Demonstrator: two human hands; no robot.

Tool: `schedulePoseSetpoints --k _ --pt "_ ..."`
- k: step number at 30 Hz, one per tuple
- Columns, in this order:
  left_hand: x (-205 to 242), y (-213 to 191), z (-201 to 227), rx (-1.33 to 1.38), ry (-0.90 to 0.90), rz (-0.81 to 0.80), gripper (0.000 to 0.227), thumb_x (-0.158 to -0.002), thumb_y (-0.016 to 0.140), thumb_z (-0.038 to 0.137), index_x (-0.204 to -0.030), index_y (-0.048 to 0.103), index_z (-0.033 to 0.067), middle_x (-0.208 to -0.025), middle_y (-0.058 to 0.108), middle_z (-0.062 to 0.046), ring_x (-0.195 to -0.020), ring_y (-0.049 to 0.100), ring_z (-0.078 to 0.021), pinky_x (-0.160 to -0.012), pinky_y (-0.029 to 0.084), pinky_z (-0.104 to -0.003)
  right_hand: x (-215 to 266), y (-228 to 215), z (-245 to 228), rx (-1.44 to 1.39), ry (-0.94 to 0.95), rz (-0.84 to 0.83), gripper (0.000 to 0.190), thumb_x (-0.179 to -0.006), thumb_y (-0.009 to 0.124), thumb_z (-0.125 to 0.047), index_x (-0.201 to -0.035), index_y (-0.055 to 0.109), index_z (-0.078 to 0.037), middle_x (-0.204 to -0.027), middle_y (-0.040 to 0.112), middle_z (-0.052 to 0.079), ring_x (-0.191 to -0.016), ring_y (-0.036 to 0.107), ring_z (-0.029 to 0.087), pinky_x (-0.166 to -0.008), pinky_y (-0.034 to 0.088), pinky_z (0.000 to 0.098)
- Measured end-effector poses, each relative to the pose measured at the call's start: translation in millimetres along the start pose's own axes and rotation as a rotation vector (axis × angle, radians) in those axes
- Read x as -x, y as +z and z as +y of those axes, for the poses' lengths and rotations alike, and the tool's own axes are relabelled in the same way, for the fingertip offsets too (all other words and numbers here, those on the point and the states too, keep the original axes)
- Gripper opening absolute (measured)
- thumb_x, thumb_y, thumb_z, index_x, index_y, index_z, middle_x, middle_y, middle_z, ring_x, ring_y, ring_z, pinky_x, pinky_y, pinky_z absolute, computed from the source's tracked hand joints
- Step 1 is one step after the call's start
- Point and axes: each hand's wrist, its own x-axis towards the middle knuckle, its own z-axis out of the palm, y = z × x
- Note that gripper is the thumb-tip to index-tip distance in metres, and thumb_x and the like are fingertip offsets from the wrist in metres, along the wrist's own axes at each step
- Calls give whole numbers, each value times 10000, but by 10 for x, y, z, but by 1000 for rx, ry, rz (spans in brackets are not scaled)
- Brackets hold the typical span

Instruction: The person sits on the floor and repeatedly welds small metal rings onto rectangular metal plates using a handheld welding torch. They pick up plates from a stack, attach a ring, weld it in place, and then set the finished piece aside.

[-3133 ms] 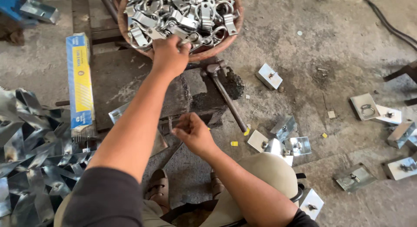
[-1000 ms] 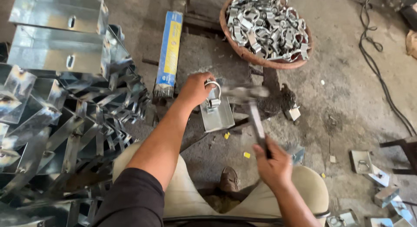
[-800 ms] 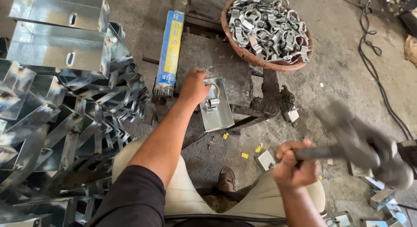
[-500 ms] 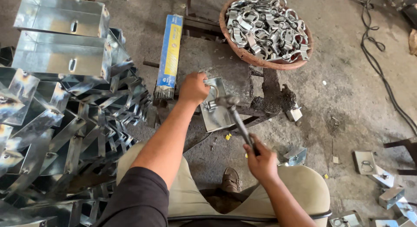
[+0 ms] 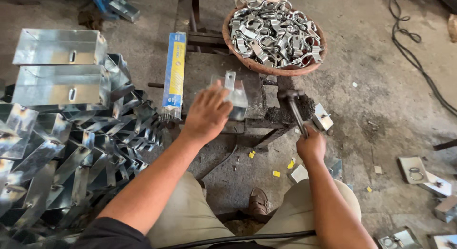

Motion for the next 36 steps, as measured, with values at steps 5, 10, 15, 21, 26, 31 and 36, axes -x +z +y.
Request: schedulePoseSetpoints --k 5,10,15,21,26,31,36 --pt "278 173 -42 202 -23 -579 451 -705 830 413 -1010 680 118 -1359 544 -113 -1339 483 -338 -1046 396 -563 -199 344 267 -108 99 -145 485 -868 707 -220 -1351 699 -182 -1080 760 179 -978 724 357 -894 550 442" --pt "197 627 -151 365 -377 -249 361 -881 757 284 -1160 673 71 -1259 694 -127 -1192 638 -338 -1043 462 -491 -207 8 151 -129 131 -201 531 -834 780 -298 -1335 677 -154 -1215 730 140 -984 739 307 -879 561 411" --pt "11 985 -303 366 -552 -203 155 -885 719 217 -994 723 107 -997 739 -145 -1019 718 -360 -835 541 -478 -112 -938 433 -450 150 -252 487 -896 747 -264 -1341 687 -77 -1155 758 116 -963 716 200 -822 580 354" --pt "-75 1239 -366 464 -750 -46 52 -897 724 91 -948 717 85 -915 747 -128 -873 712 -358 -749 545 -469 378 -1682 1590 109 410 -205 535 -980 708 -364 -1446 642 -110 -1021 776 206 -900 708 278 -821 551 397" --pt "-82 1353 -275 450 -678 145 76 -825 756 61 -889 721 79 -883 736 -136 -866 686 -370 -756 529 -475 1304 -1217 2333 -258 942 -512 660 -992 562 -527 -1437 559 -39 -992 783 172 -910 745 296 -854 572 435" --pt "-71 1383 -294 608 -771 31 83 -833 782 72 -898 733 80 -886 734 -121 -847 707 -324 -751 554 -430 1491 -1049 2664 -901 1099 -327 527 -1024 553 -351 -1372 587 44 -1098 729 165 -943 677 308 -799 541 454" --pt "-103 1366 -219 570 -800 267 127 -793 784 49 -898 722 86 -921 731 -89 -835 723 -319 -714 582 -413 914 -1250 2380 -857 818 45 455 -1018 571 -141 -1434 459 4 -1216 622 188 -956 651 308 -782 578 429"
